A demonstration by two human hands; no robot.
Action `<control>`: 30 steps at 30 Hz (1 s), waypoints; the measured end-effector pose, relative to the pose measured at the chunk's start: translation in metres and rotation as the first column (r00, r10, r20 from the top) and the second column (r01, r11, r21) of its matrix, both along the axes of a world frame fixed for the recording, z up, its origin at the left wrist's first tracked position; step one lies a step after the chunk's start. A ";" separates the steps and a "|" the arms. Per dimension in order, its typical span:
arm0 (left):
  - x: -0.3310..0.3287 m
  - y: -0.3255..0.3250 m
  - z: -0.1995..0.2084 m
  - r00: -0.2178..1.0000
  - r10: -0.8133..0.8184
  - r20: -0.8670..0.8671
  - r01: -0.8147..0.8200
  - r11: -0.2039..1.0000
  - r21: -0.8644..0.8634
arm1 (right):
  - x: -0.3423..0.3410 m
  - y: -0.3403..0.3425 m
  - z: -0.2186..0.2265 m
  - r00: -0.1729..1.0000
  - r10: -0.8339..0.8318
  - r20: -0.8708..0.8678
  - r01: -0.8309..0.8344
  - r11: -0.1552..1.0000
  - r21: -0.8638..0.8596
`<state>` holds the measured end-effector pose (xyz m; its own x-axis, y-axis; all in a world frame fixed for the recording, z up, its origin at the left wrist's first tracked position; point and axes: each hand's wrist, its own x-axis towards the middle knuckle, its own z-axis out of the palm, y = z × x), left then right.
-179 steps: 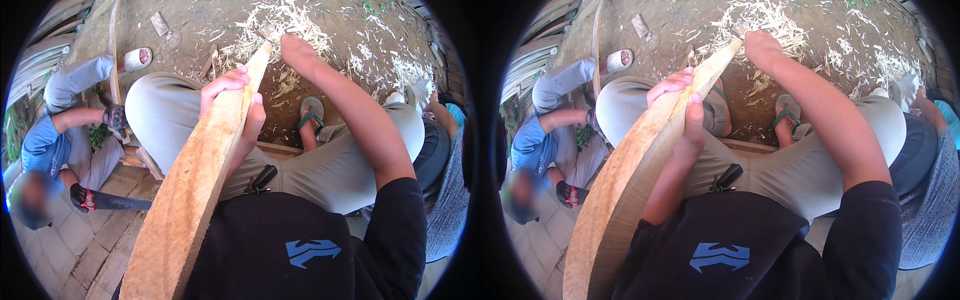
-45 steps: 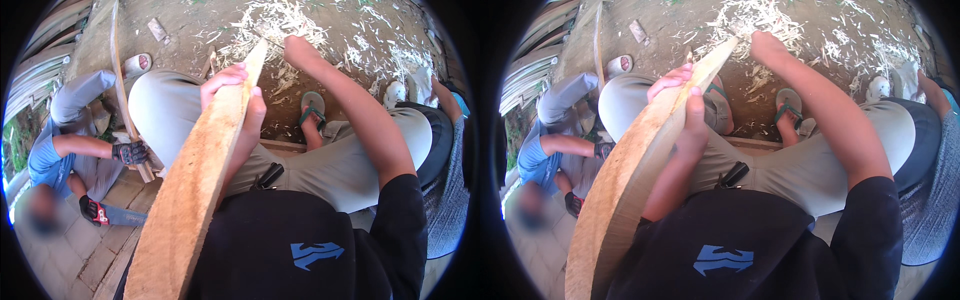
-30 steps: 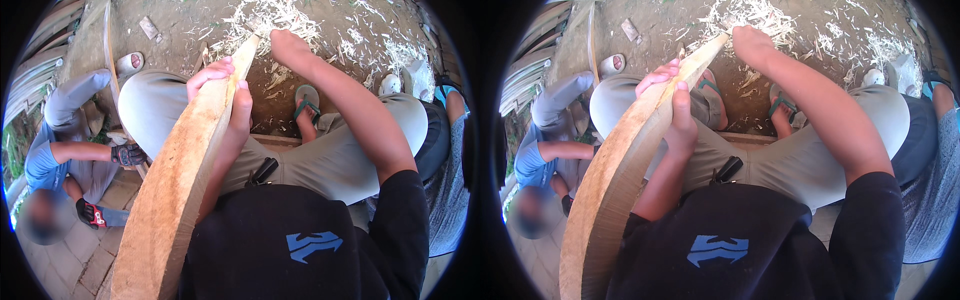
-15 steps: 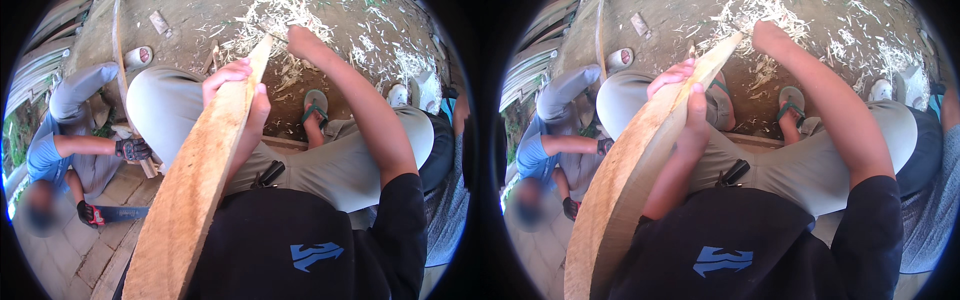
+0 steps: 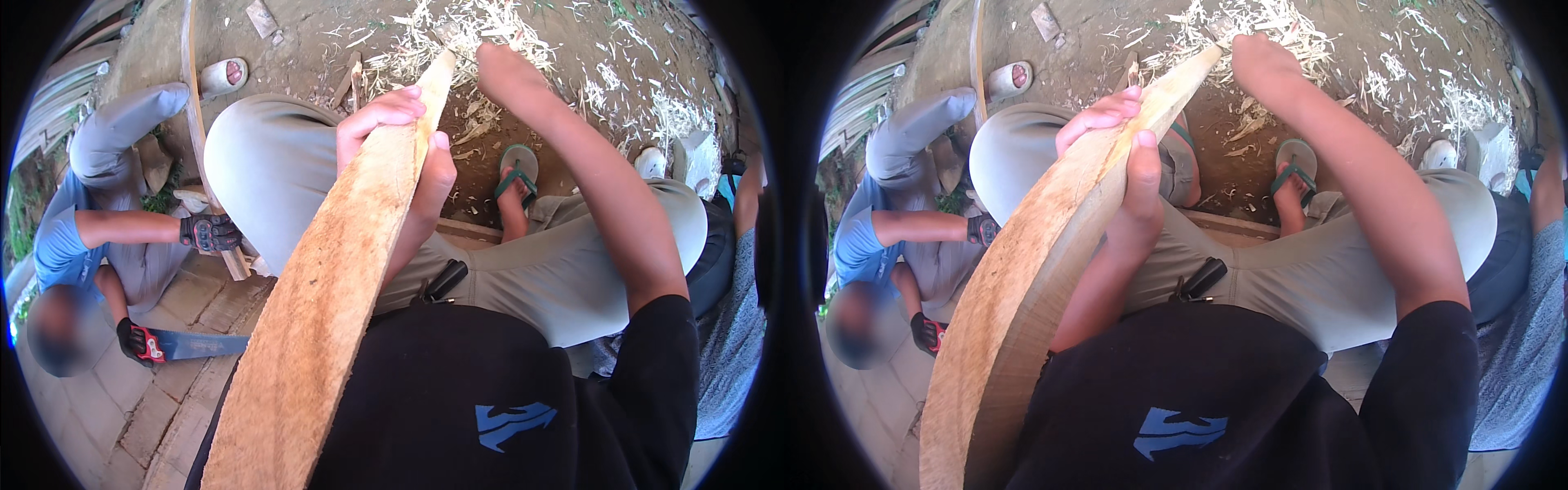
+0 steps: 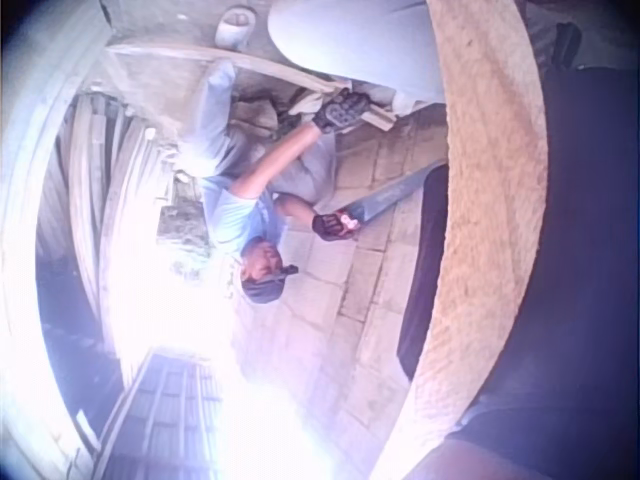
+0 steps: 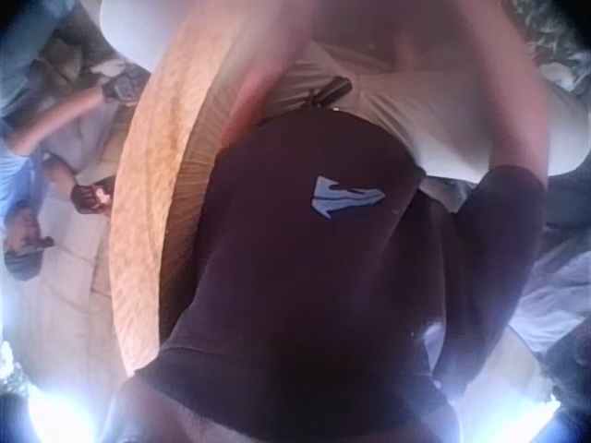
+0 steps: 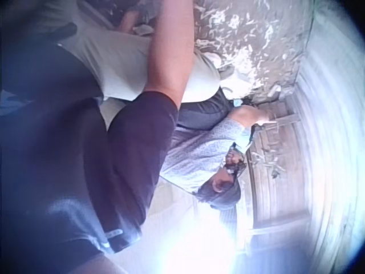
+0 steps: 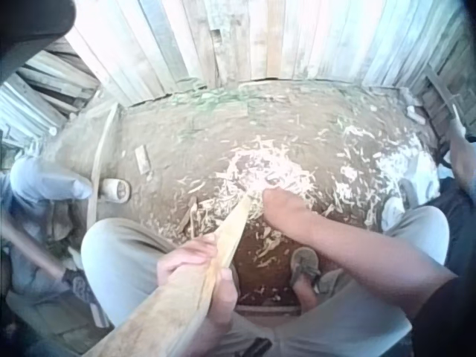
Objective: The person sits on the ground and uses a knife to shave thin strips from a long, curved piece of wood. They hold the wood with their left hand and scrape the surface with the knife in their right hand, creating a pile of wood shavings. Another person is visible in the background working with a power tool.
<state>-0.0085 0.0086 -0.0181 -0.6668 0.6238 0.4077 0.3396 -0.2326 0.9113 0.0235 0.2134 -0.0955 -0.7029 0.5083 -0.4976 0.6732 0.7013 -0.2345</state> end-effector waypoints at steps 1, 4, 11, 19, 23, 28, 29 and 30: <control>-0.001 -0.001 0.000 1.000 -0.007 -0.003 0.007 1.000 0.000 | -0.002 -0.003 -0.003 1.000 0.024 0.003 -0.024 1.000 0.002; 0.001 -0.002 0.002 0.999 0.019 0.030 -0.019 1.000 -0.014 | -0.007 -0.013 -0.011 0.997 0.072 -0.001 -0.072 0.997 0.002; 0.004 0.000 0.006 0.999 0.035 -0.028 -0.036 0.999 -0.024 | 0.001 -0.006 -0.047 0.999 0.045 -0.009 -0.045 0.999 0.023; 0.010 -0.001 0.001 0.998 0.020 -0.051 -0.022 0.999 -0.041 | -0.001 0.013 -0.025 0.998 -0.065 0.013 0.066 0.992 -0.108; 0.018 0.004 0.008 0.998 0.062 -0.032 -0.064 0.996 -0.069 | 0.013 0.008 0.006 0.998 -0.059 -0.012 0.058 0.995 -0.079; 0.019 0.005 0.007 0.996 0.054 0.067 -0.053 0.999 -0.004 | 0.019 0.003 0.023 0.999 -0.018 0.033 0.021 0.997 -0.075; 0.018 0.005 0.006 0.996 0.049 0.070 -0.050 0.999 0.008 | 0.018 0.002 0.023 1.000 -0.019 0.012 0.019 0.998 -0.066; 0.018 0.004 0.005 0.997 0.045 0.059 -0.045 0.999 0.006 | 0.017 -0.001 0.022 1.000 -0.018 -0.009 0.017 0.998 -0.061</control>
<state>0.0092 0.0127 -0.0129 -0.7170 0.5897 0.3717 0.2959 -0.2253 0.9283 0.0408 0.2128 -0.0730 -0.6991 0.4896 -0.5212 0.6828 0.6735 -0.2832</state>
